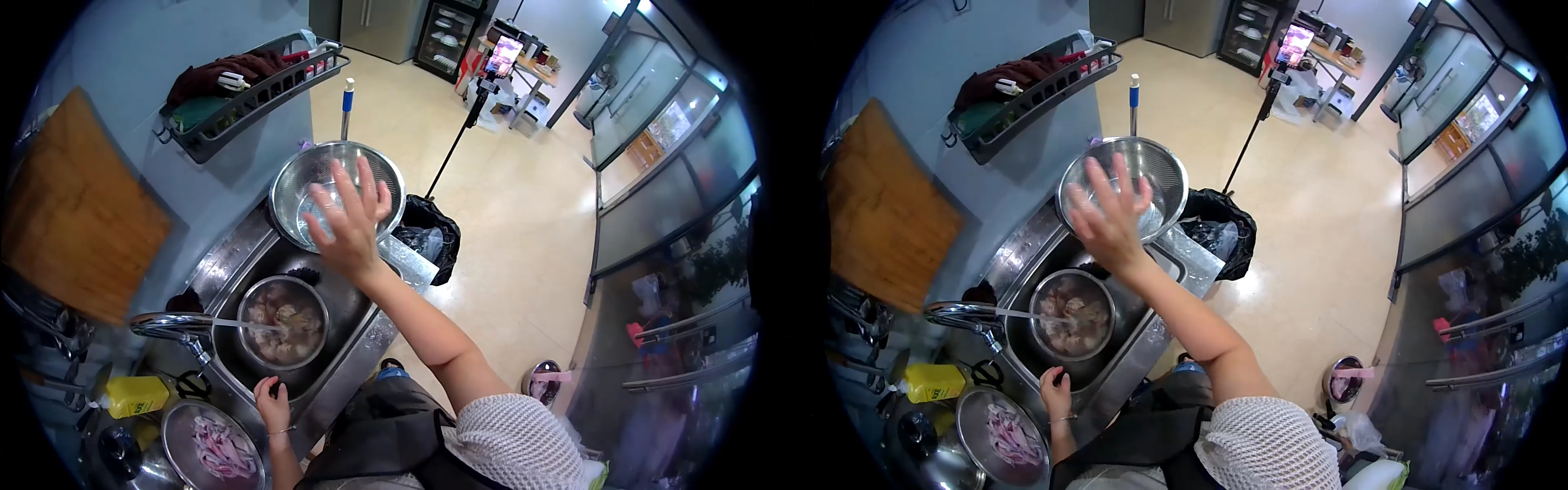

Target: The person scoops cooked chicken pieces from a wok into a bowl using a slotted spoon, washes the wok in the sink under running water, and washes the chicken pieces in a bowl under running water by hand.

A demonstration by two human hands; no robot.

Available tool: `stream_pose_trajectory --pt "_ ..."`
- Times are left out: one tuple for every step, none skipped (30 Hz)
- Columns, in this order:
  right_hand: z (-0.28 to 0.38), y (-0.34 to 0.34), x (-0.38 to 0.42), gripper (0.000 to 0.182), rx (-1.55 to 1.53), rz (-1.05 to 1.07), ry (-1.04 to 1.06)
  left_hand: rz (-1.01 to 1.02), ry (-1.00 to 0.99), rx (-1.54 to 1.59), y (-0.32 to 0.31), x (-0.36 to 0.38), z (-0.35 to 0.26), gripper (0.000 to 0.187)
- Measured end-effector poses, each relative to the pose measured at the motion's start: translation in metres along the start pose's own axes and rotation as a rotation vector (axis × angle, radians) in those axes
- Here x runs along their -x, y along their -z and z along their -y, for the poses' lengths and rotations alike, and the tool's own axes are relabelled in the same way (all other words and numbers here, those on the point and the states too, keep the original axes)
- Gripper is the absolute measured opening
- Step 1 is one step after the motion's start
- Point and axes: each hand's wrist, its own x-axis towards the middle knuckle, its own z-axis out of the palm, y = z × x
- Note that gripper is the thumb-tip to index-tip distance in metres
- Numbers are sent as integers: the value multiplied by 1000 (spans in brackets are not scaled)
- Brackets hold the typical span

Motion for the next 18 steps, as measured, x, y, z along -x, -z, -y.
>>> stream_pose_trajectory --pt "-5 10 9 49 61 49 -13 -5 -39 1 -1 -2 6 20" --pt "-11 22 20 49 133 96 -88 0 -46 5 -2 -5 10 20" --pt "-18 36 30 48 205 141 -168 26 -44 21 -3 -7 13 21" --pt "-25 54 38 46 211 11 -133 50 -42 36 -3 -9 13 21" --pt "-25 79 35 36 201 -102 -72 48 -51 41 -2 -12 9 21" --pt "-23 100 30 33 260 -241 31 69 -34 20 -1 -13 2 21" --pt "-17 122 26 37 322 -299 55 98 -11 -6 -2 -9 -3 21" --pt "-15 139 21 46 332 -355 135 109 -7 -10 -5 -6 -4 21" --pt "-13 157 16 54 347 -412 214 118 -28 -13 -7 -8 -4 22" --pt "-8 172 13 48 381 -413 196 125 -55 -16 -11 -12 -2 22" --pt "-5 180 12 45 455 -405 138 152 -92 -40 -15 -14 -2 23" --pt "-6 187 14 42 525 -395 81 161 -99 -49 -19 -13 -3 23" --pt "-12 190 18 42 533 -395 68 148 -178 -101 -23 -13 -7 24" --pt "-20 192 20 39 497 -473 53 137 -254 -154 -25 -11 -11 25" --pt "-24 195 23 37 484 -512 38 149 -256 -165 -27 -10 -15 25" --pt "-27 197 25 36 471 -550 24 200 -229 -127 -28 -10 -24 26" --pt "-26 200 25 35 369 -564 -5 250 -202 -89 -29 -9 -30 28" --pt "-24 205 24 34 266 -580 -32 259 -206 -100 -31 -7 -33 28"
